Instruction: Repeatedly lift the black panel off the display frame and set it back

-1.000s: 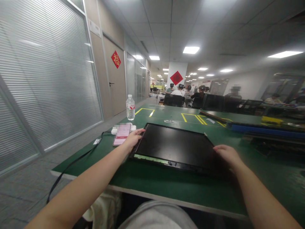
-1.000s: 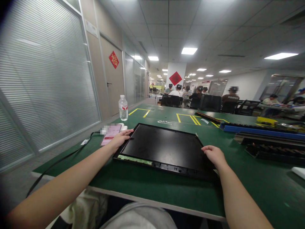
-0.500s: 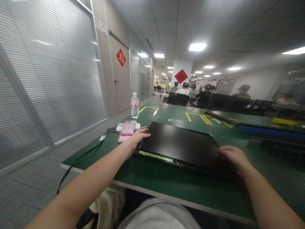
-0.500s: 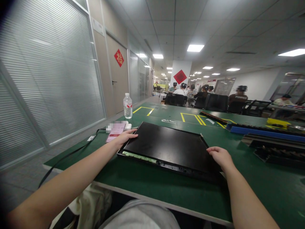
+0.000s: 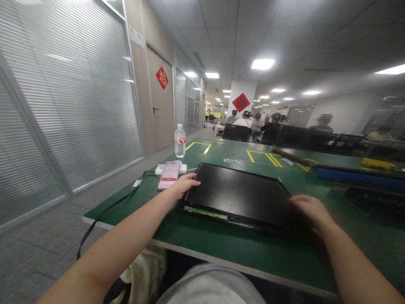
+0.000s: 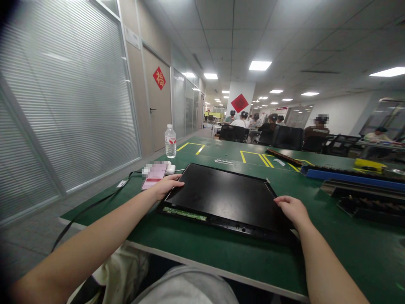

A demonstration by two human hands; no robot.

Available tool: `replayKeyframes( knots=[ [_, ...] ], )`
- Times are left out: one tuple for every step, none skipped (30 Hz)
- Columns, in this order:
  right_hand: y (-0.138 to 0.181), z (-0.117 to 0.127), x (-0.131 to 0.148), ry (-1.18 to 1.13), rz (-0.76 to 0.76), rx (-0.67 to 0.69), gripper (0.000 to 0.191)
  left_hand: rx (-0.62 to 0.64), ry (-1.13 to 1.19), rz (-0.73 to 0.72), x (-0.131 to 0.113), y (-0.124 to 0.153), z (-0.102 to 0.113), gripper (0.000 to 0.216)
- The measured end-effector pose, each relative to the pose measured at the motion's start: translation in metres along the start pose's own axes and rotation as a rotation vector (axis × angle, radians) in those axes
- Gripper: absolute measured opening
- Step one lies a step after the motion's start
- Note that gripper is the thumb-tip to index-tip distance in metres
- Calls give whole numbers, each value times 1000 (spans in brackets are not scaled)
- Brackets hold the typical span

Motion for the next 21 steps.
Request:
replayKeyframes(
  knots=[
    [0,-1,0,-3,-2,0,17,8,4,-6,0,-1,0,43],
    [-1,-2,-1,-8,-6,2,18,14,8,-14,0,-2,0,43],
    [-1,-2,-1,-13,-9,4,18,19,13,-25,0,-2,1,43],
    [-2,-4,-1,-18,-10,8,18,24,18,-34,0,-3,1,44],
    [-2,-4,-2,-24,-12,11,18,28,21,-41,0,-4,2,44],
    [-2,-5,-2,-29,-15,14,18,30,23,-47,0,-4,2,45],
    [-2,-6,-2,-32,-19,16,19,29,23,-50,0,-5,3,45],
    [-2,-6,-2,-31,-22,17,19,27,21,-51,0,-5,3,46],
    [-1,-6,-1,-29,-18,16,19,25,20,-52,0,-4,3,46],
    [0,-5,0,-23,-11,11,19,23,19,-57,0,-4,4,47],
    [1,-4,2,-16,-6,5,19,23,20,-64,0,-4,4,48],
    [3,-3,3,-9,-4,2,19,24,19,-70,-1,-4,4,50],
    [4,-3,4,-3,-3,1,19,27,17,-74,-1,-4,5,54],
    [6,-2,6,1,-6,4,19,30,16,-79,-1,-4,5,57],
    [8,-1,7,3,-12,10,19,35,17,-83,-2,-4,5,61],
    [9,-1,8,5,-20,16,19,43,20,-89,-2,-4,5,64],
    [11,0,9,8,-26,21,19,53,25,-97,-3,-3,4,65],
    [11,0,10,10,-31,24,19,63,31,-107,-4,-2,4,65],
    [12,1,10,9,-35,25,19,74,38,-120,-6,-1,3,65],
    [12,1,10,6,-38,23,18,87,42,-130,-7,0,1,64],
    [12,1,10,2,-34,18,18,103,46,-137,-8,1,-1,64]
  ],
)
Point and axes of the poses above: each hand's wrist, its own y-axis away from the middle knuckle, its own z-axis out of the back of the hand, x = y × z, the point moved 5 cm from there along -y, towards the middle knuckle, and after that the axes turned 15 degrees about y, right-handed, at the moved point
